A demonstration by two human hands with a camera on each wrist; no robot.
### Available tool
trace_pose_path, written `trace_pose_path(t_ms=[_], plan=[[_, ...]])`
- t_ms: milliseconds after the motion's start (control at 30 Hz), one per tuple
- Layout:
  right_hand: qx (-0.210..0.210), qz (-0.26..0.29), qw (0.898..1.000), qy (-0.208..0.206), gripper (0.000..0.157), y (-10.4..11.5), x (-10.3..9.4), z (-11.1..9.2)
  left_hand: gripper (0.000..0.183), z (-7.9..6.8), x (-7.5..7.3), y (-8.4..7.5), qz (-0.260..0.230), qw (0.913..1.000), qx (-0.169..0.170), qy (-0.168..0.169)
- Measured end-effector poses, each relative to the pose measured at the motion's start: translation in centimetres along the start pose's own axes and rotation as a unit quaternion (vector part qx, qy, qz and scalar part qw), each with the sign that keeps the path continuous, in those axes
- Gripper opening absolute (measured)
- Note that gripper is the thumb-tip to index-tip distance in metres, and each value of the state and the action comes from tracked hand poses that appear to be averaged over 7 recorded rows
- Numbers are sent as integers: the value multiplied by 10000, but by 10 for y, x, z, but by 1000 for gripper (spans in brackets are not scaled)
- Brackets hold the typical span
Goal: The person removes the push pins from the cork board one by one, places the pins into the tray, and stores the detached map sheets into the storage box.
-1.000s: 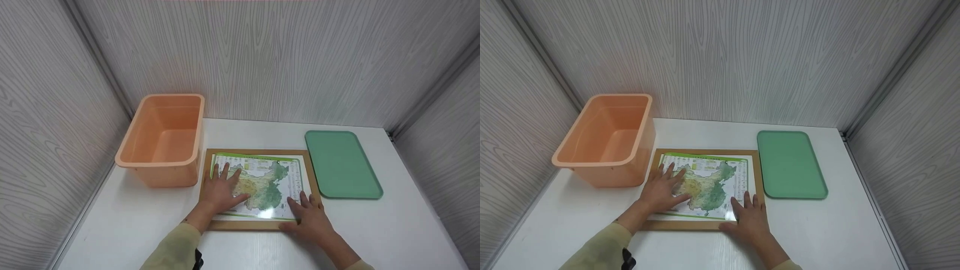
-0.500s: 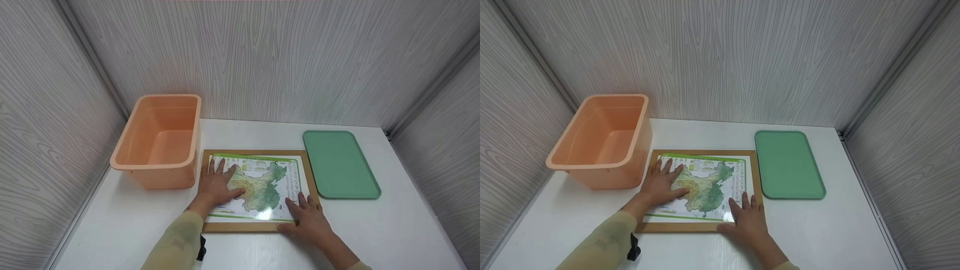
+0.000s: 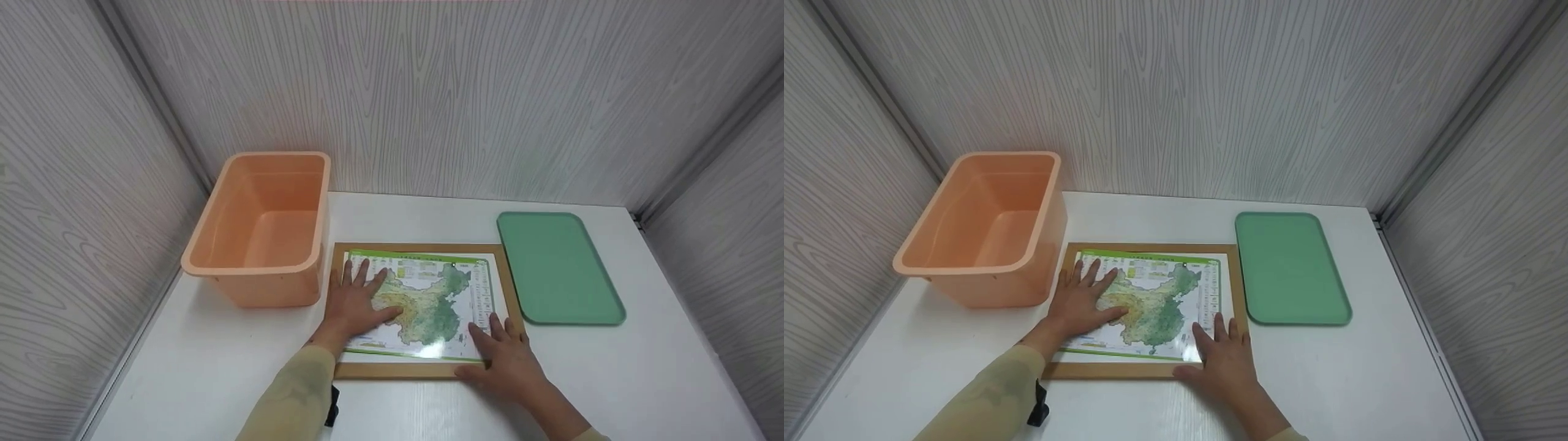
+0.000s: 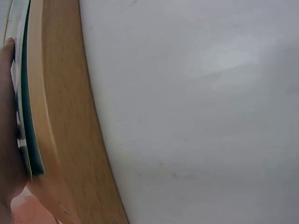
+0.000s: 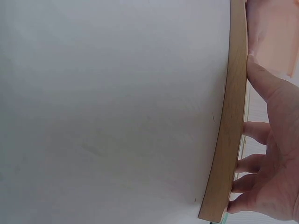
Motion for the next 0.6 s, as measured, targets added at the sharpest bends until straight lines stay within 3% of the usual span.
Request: trace_pose_path(t_ms=[367,600], plan=[[15,-20,10000,-33,105,0,1,-2,101,-1,7,2,222,9995,-175,104],[-44,-110,9999,-9,106,1,-1,0,100,-2,6,1,296,9995,-147,-26]])
Point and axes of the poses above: each hand's wrist, its own z-axis towards the middle knuckle, its own x-axis out of the palm, y = z × x, the point moved 8 cm from there along z, towards the middle knuckle, and after that the axes turned 3 degrees about x, right-handed, at the moved point
